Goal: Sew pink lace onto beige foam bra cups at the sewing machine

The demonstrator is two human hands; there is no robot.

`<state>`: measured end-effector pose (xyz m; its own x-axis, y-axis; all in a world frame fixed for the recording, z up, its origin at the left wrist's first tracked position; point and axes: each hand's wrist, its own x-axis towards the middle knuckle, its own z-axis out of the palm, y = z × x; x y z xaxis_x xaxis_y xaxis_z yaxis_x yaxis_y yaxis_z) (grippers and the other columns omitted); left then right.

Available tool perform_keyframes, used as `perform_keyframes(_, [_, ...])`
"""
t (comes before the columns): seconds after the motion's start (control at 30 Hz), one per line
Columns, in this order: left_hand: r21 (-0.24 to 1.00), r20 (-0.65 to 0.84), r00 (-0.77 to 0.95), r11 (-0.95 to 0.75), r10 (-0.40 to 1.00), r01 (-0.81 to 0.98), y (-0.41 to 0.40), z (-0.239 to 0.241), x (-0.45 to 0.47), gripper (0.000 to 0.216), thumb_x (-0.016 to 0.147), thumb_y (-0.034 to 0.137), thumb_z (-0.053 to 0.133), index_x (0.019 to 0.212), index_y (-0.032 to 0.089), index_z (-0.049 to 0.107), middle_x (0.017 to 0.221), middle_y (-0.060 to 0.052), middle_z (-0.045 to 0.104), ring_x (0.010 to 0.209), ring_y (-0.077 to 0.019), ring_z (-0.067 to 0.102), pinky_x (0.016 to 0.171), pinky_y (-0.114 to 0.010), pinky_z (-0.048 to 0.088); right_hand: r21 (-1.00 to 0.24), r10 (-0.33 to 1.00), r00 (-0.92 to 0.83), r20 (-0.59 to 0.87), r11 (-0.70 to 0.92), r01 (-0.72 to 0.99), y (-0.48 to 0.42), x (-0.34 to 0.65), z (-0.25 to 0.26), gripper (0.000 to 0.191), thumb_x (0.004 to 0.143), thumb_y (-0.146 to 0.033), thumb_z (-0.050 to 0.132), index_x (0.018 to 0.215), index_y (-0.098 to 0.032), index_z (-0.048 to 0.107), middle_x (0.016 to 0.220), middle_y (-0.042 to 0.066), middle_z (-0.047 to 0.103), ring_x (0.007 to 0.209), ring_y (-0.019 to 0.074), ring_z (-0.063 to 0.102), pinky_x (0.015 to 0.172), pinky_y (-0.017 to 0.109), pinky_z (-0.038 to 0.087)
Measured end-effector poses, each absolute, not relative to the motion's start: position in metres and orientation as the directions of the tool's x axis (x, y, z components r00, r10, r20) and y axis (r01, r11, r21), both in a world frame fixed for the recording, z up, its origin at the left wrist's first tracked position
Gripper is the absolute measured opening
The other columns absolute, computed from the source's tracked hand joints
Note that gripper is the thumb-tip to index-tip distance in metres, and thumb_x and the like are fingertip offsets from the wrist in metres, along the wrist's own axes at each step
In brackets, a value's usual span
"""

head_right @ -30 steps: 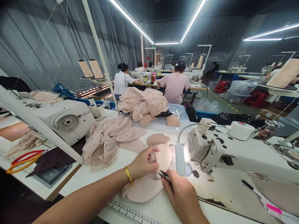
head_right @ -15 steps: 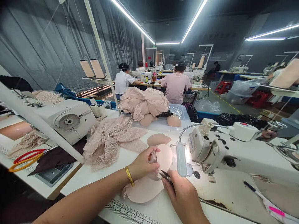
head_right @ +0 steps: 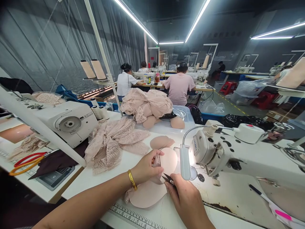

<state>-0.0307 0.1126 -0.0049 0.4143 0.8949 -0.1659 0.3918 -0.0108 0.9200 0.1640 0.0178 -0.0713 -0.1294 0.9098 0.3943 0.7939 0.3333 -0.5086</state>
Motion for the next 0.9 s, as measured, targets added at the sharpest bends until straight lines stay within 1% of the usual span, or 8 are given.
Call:
perform_keyframes(0.1, [0.919,-0.168,0.406,-0.007,0.898,0.395,0.1121,-0.0036,-0.0308,0.062,0.069,0.022,0.072,0.129,0.017,0.060,0.082,0.003,0.048,0.081,-0.0187,0.048,0.072,-0.027,0.038,-0.520,0.919,-0.112,0.378,0.311,0.795,0.0177,0.1649,-0.0735,0.027,0.107,-0.051,0.044,0.101,-0.028,0.056,0.075,-0.002,0.066,0.061,0.0193,0.063,0.056,0.028,0.047])
perform_keyframes(0.4, [0.918,-0.171,0.398,-0.001,0.901,0.396,0.1121,-0.0051,-0.0304,0.061,0.069,0.021,0.072,0.129,0.019,0.060,0.083,0.003,0.049,0.082,-0.0185,0.047,0.072,-0.027,0.038,-0.509,0.904,-0.137,0.406,0.348,0.787,0.0186,0.1681,-0.0789,0.023,0.107,-0.049,0.046,0.102,-0.029,0.057,0.074,-0.003,0.067,0.060,0.0182,0.064,0.055,0.027,0.046])
perform_keyframes(0.6, [0.920,-0.165,0.387,0.000,0.907,0.392,0.1138,-0.0073,-0.0308,0.063,0.066,0.020,0.073,0.128,0.019,0.060,0.082,0.003,0.048,0.081,-0.0178,0.046,0.073,-0.027,0.038,-0.491,0.912,-0.144,0.384,0.333,0.805,0.0165,0.1698,-0.0815,0.024,0.106,-0.048,0.046,0.102,-0.027,0.058,0.076,-0.001,0.067,0.062,0.0188,0.064,0.056,0.028,0.047])
perform_keyframes(0.73, [0.923,-0.164,0.387,0.003,0.907,0.385,0.1139,-0.0076,-0.0307,0.063,0.066,0.020,0.072,0.128,0.020,0.060,0.083,0.003,0.049,0.082,-0.0182,0.047,0.074,-0.028,0.039,-0.488,0.910,-0.147,0.387,0.337,0.805,0.0164,0.1685,-0.0800,0.023,0.107,-0.047,0.045,0.100,-0.028,0.057,0.075,-0.002,0.066,0.061,0.0187,0.064,0.055,0.028,0.046])
perform_keyframes(0.9, [0.926,-0.177,0.400,0.015,0.899,0.377,0.1108,-0.0056,-0.0297,0.063,0.067,0.020,0.072,0.128,0.019,0.059,0.080,0.004,0.047,0.078,-0.0174,0.048,0.070,-0.027,0.040,-0.491,0.903,-0.139,0.406,0.344,0.800,0.0181,0.1675,-0.0785,0.022,0.107,-0.047,0.046,0.100,-0.028,0.055,0.074,-0.002,0.066,0.060,0.0185,0.062,0.054,0.027,0.045])
